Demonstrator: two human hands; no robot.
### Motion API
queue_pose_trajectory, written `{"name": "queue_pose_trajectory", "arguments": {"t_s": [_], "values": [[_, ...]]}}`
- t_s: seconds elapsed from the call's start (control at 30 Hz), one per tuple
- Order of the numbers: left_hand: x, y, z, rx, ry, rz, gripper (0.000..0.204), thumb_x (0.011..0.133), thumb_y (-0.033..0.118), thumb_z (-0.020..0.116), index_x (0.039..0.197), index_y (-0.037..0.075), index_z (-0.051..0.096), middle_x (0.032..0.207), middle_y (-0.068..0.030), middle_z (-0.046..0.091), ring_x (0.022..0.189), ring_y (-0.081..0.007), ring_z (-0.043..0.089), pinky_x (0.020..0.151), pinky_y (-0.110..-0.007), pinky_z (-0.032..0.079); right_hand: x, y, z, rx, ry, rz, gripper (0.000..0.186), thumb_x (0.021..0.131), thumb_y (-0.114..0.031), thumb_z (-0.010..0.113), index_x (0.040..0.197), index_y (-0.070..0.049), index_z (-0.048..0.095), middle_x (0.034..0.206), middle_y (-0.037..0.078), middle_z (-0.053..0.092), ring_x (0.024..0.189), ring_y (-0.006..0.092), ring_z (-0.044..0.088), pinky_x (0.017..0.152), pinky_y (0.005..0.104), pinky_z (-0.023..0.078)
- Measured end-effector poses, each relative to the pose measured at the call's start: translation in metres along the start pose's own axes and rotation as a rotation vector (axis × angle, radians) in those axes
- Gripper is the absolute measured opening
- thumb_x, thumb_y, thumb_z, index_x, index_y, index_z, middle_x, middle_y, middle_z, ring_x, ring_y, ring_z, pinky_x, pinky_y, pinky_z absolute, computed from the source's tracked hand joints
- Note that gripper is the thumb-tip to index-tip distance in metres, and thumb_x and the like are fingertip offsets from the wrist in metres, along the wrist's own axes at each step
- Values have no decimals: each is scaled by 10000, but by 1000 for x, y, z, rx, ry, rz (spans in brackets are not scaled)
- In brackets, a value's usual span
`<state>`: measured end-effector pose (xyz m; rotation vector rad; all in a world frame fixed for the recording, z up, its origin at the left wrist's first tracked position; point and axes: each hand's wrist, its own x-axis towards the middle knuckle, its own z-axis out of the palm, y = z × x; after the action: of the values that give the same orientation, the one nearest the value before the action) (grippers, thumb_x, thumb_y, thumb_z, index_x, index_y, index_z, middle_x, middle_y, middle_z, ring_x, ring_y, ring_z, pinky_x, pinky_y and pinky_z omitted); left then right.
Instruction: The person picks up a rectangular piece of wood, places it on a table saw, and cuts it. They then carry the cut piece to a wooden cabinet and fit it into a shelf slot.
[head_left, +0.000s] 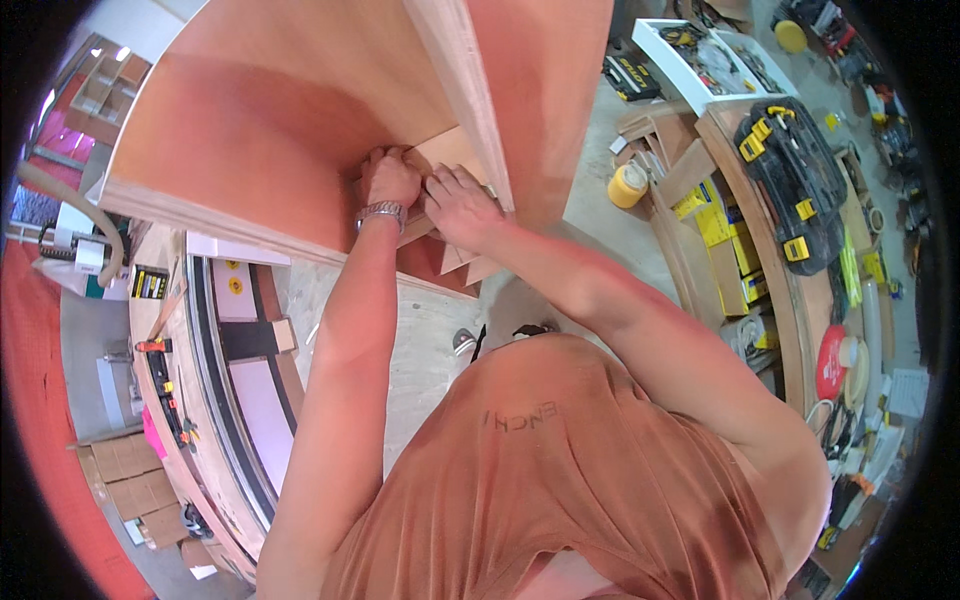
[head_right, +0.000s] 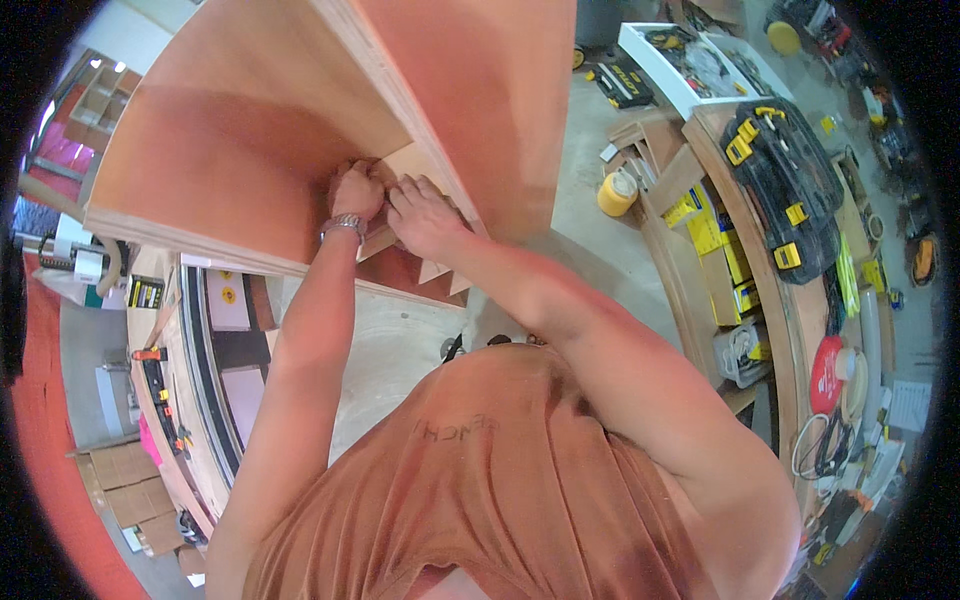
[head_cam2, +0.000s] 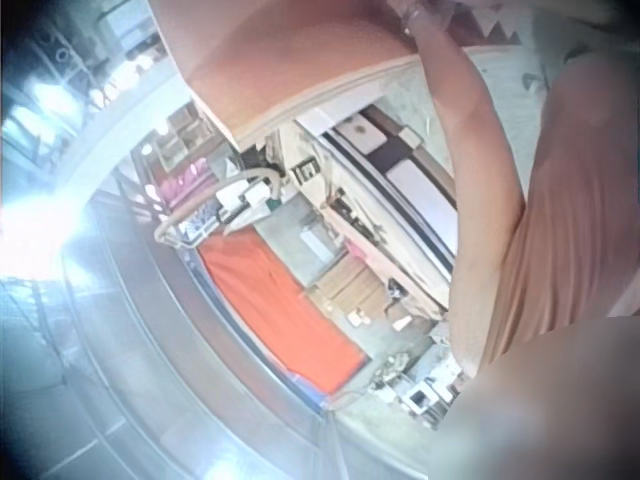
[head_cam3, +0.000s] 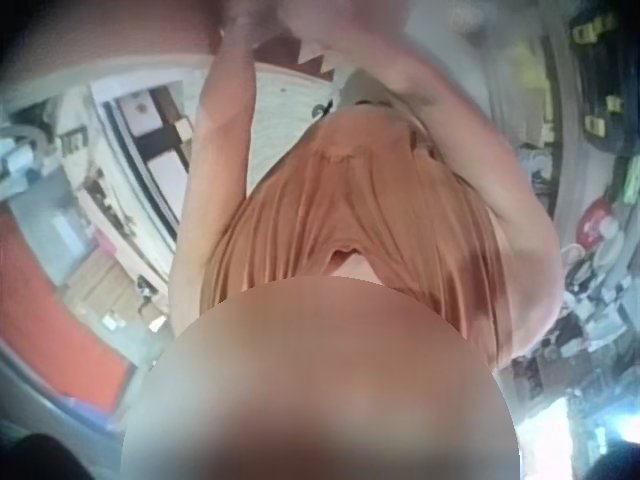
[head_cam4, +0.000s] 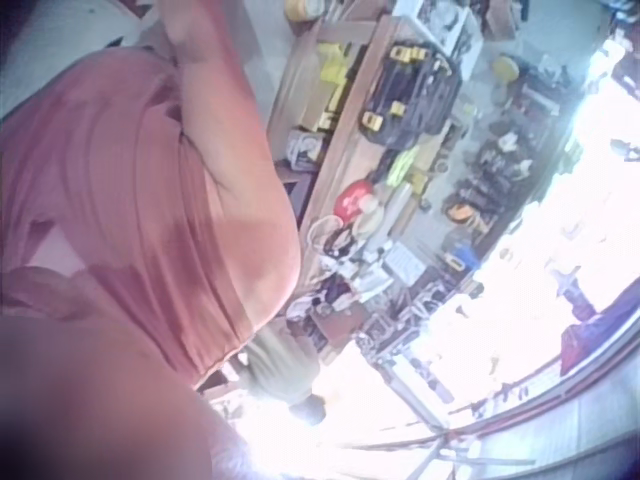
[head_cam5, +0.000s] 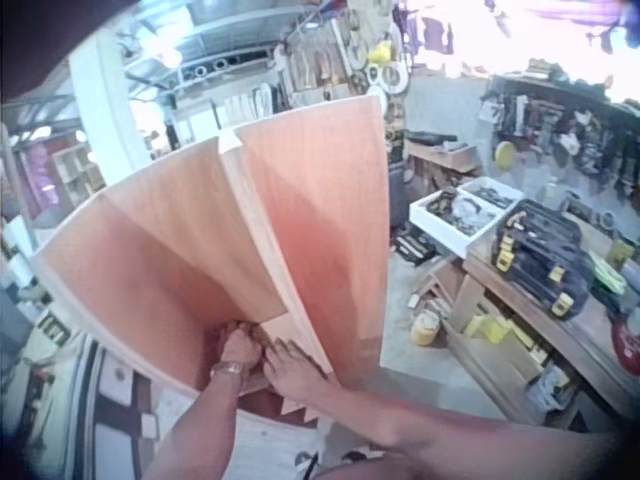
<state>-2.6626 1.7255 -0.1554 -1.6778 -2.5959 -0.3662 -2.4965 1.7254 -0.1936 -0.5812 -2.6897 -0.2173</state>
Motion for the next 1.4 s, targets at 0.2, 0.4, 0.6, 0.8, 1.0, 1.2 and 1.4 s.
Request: {"name": "queue_pose_trajectory", "arguments": {"t_s": [0.2,0.4,0.6,0.8,1.0,1.2,1.4], "values": [[9,-7,0,-7,-129,-7,369,921,277,585,1261,153,659,1318,-192,598,1178,-395,601,977,-491,512,-58,-36,18,183,272,-128,390,807,-246,670,1145,-52,682,1405,190,531,1312,375,494,1117,523,370],[-13,5,-21,65,-303,123,687,796,427,742,1366,97,545,1345,-273,567,1217,-419,579,1042,-501,471,-101,-46,19,560,-205,-121,334,785,-285,724,1064,-105,692,1107,63,683,1072,247,629,953,417,469],[-20,13,-47,220,-412,315,966,653,418,859,1440,59,428,1421,-253,515,1274,-399,544,1057,-483,466,-72,-25,-12,507,245,42,364,752,-227,745,1083,-87,685,1119,95,620,1102,275,582,951,428,467],[2,24,-61,367,-562,558,766,661,442,852,1255,34,594,1116,-229,694,1052,-384,672,929,-460,539,-61,-16,-7,224,130,168,653,741,-192,728,1352,-58,539,1389,175,516,1351,355,443,1157,540,322],[-2,35,-72,538,-561,633,535,730,419,824,1103,53,706,1011,-168,739,982,-319,709,879,-415,561,-61,-15,12,211,227,145,636,756,-172,696,1359,-43,539,1382,173,532,1342,345,461,1142,550,339],[-12,36,-83,494,-491,707,731,766,381,801,1398,153,514,1092,-126,711,1008,-300,698,861,-417,562,-59,-15,14,202,223,153,589,778,-178,672,1338,-42,555,1382,175,536,1341,356,461,1138,554,340],[-20,26,-79,330,-399,670,764,762,324,809,1427,162,469,1299,-119,620,1142,-292,644,911,-437,546,-66,-19,-3,308,238,138,540,839,-215,616,1346,-41,551,1235,170,571,1272,337,491,1164,526,302]]}}
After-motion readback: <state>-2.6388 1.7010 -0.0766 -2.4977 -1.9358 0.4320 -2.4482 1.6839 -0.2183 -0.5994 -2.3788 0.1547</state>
